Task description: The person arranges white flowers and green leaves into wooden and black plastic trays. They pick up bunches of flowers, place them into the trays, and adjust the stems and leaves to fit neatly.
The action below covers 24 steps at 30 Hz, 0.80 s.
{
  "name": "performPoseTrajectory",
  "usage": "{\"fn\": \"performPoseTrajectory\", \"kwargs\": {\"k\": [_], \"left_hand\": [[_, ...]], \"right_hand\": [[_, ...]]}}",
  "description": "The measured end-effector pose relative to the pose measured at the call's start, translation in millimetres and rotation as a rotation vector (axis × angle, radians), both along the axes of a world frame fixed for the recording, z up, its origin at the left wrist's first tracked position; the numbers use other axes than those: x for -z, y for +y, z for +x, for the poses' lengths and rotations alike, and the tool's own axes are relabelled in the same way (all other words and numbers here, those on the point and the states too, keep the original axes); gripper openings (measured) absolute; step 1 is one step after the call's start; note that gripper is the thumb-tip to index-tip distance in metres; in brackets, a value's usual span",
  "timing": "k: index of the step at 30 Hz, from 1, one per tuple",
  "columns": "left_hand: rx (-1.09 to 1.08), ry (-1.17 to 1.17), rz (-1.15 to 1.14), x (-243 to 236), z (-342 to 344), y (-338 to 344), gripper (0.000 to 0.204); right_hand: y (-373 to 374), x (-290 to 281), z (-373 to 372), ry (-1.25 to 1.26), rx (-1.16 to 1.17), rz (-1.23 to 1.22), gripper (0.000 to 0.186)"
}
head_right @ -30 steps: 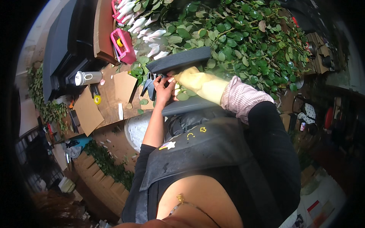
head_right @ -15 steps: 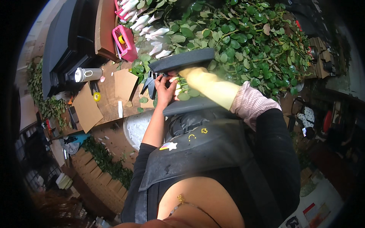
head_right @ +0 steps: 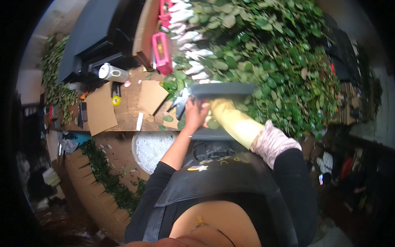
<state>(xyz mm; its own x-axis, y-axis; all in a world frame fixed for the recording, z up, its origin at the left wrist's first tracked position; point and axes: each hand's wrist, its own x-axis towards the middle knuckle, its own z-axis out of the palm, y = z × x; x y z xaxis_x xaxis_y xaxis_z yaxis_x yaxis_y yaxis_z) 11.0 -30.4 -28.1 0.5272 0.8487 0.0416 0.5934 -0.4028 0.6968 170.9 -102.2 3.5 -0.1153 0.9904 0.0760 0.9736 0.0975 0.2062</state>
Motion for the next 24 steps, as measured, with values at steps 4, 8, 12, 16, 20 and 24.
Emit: {"fn": "performPoseTrajectory", "kwargs": {"k": [4,8,12,16,20,24], "left_hand": [[-0.055,0.014,-0.151,-12,-4,1,0.044],[0.007,-0.03,-0.028,-29,-26,22,0.035],[-0.072,-0.346,0.618,-129,-67,139,0.011],[-0.366,-0.041,1.209,-236,-80,295,0.059],[-0.203,0.613,0.757,-294,-103,339,0.074],[-0.088,0.015,0.729,-317,-75,283,0.032]], "right_hand": [[22,-87,-8,0.406,0.289,-0.448,0.028],[7,-160,0,0.749,0.374,-0.451,0.045],[-28,-205,-10,1.09,0.459,-0.172,0.04],[-40,-206,-13,1.02,0.392,-0.042,0.039],[-44,-213,-19,0.996,0.364,-0.024,0.037],[-47,-199,-9,1.218,0.398,-0.065,0.037]]}}
